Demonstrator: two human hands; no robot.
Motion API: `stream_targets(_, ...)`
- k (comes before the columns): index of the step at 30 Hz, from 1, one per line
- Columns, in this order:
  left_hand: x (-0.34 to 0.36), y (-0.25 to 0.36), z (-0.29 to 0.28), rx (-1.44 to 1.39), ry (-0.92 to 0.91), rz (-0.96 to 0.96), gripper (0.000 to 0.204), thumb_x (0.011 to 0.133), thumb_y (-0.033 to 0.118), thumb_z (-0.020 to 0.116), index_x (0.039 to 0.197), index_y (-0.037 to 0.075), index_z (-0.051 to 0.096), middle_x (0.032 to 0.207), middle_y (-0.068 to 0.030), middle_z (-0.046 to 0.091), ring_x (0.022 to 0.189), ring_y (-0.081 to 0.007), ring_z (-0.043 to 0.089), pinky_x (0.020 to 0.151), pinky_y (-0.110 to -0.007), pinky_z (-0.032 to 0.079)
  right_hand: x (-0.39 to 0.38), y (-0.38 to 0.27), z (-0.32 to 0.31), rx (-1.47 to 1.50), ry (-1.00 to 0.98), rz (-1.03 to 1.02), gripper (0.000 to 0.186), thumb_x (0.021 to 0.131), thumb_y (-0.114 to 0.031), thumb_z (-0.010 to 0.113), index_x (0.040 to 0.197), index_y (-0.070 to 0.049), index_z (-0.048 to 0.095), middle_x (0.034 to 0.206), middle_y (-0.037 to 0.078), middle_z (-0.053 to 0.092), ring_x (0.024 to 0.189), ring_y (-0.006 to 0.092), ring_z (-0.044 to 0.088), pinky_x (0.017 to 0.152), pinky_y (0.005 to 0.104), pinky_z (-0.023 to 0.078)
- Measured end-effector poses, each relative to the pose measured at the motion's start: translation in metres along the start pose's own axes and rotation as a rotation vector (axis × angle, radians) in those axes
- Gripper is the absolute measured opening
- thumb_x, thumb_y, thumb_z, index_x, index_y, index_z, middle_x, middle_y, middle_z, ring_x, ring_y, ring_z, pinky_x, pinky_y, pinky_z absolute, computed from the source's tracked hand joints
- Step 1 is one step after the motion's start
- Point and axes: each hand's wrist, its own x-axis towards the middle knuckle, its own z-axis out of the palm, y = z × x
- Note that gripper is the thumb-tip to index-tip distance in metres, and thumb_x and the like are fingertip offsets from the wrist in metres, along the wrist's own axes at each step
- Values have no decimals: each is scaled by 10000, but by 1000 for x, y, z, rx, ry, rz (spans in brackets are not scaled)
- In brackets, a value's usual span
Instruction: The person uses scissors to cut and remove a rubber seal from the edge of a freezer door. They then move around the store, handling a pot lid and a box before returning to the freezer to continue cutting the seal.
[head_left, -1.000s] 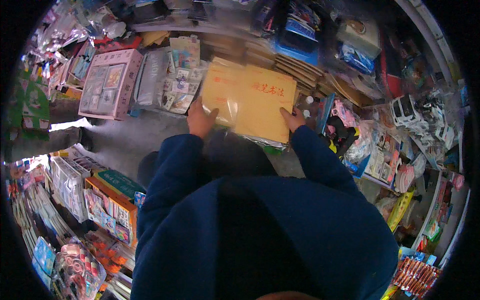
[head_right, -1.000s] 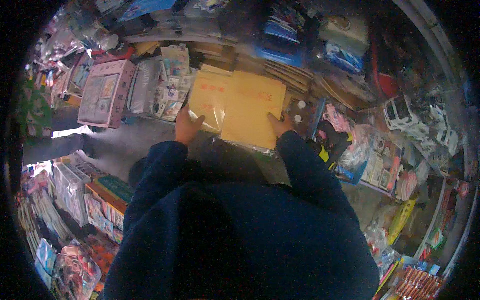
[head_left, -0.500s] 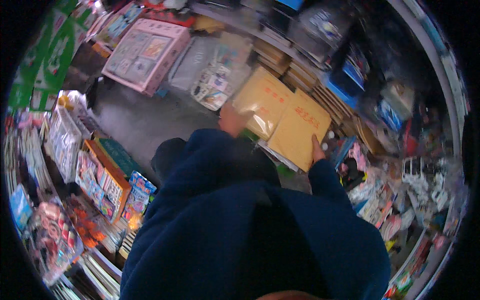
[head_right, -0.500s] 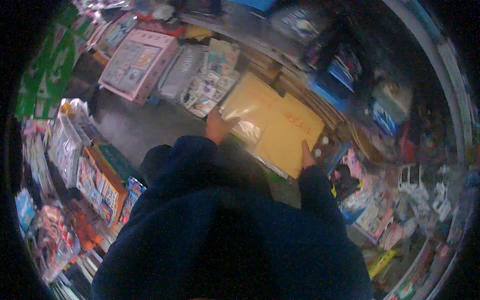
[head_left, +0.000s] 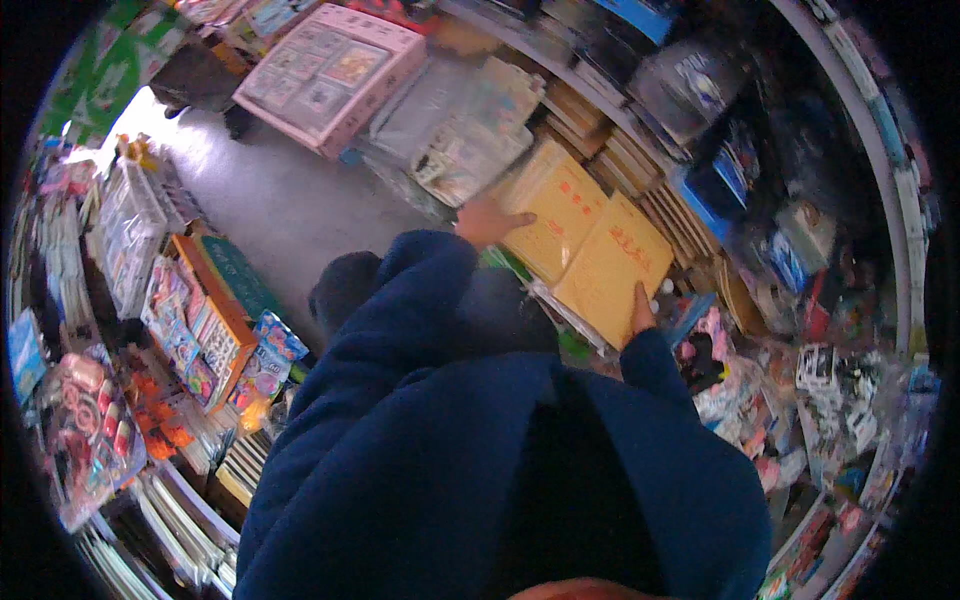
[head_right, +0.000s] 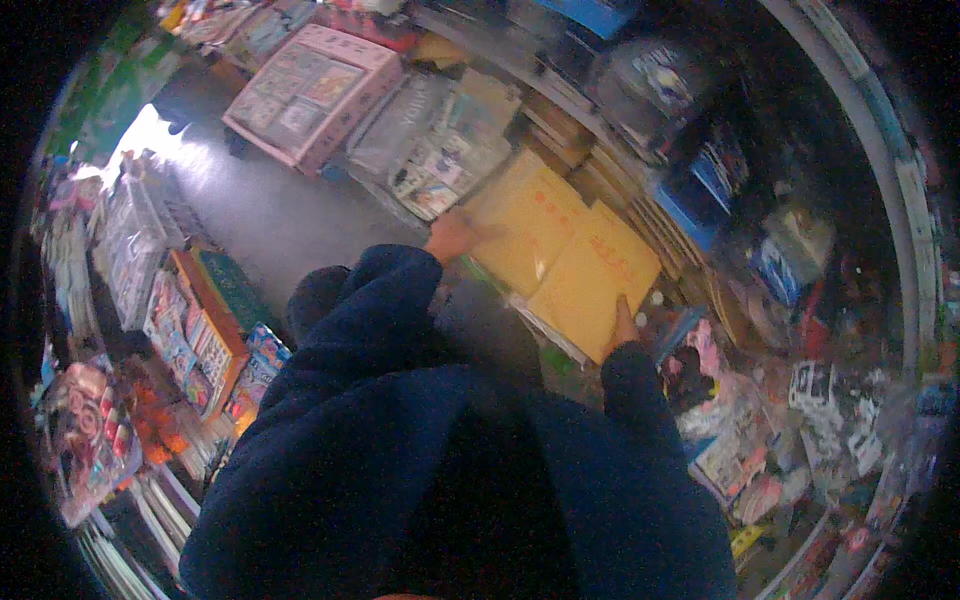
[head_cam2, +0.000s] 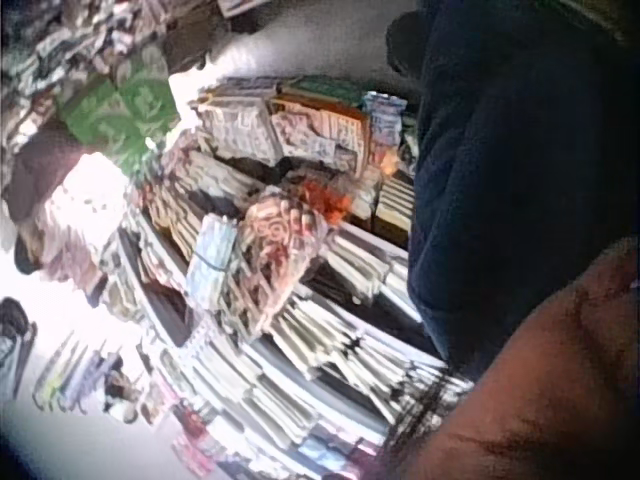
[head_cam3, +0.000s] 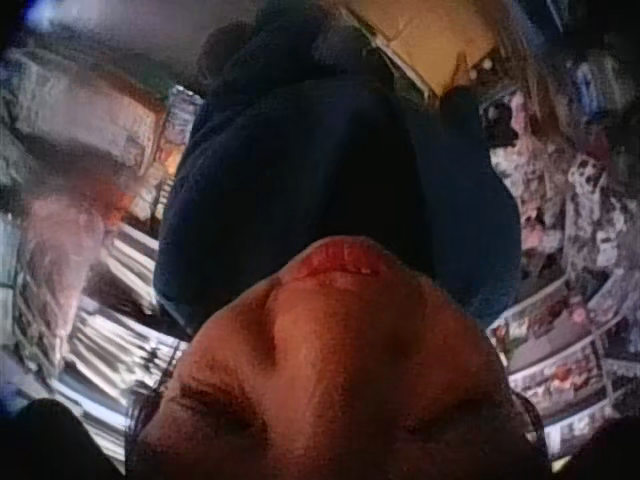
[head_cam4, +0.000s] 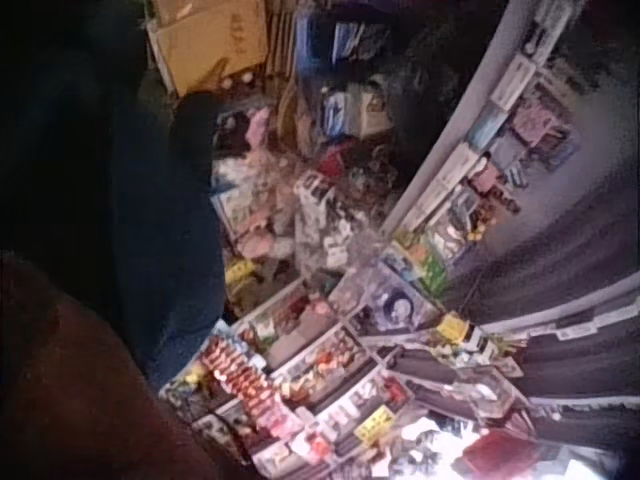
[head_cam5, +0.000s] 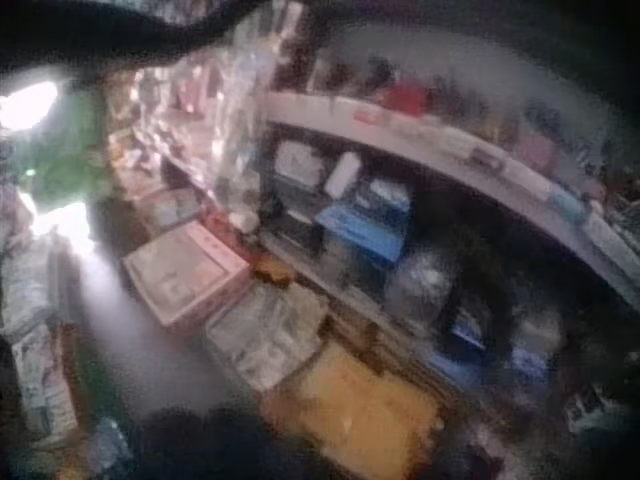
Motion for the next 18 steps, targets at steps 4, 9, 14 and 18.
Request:
stream_targets(4,-9,5,4,88,222,232,755,657,605,721,1035,-40,612,1057,-204,626,949,-330,608,862,-397,474,14,7,-13,-46,74,-99,533,910,-438,529,1297,-79,457,1206,115,584,1037,279,603,859,420,502)
stream_targets(9,-20,24,5,-615,147,185,768,630,368,835,1164,-83,517,1084,-162,603,1045,-248,550,899,-351,450,21,9,-23,-46,93,-94,526,905,-430,544,1285,-75,465,1197,114,589,1027,270,609,850,402,506)
stream_targets(14,-29,49,-2,-531,-189,167,782,576,322,853,1189,-35,524,1084,-168,614,1006,-276,589,886,-366,461,12,7,-20,-60,138,-56,544,911,-447,524,1295,-66,462,1210,117,585,1043,275,604,868,409,502)
stream_targets(18,-27,48,-4,-443,-96,286,711,576,305,829,1133,-43,557,1025,-169,635,927,-283,616,839,-357,477,5,7,-15,-73,68,-129,566,914,-476,499,1290,-54,473,1200,116,595,1060,276,599,899,414,490)
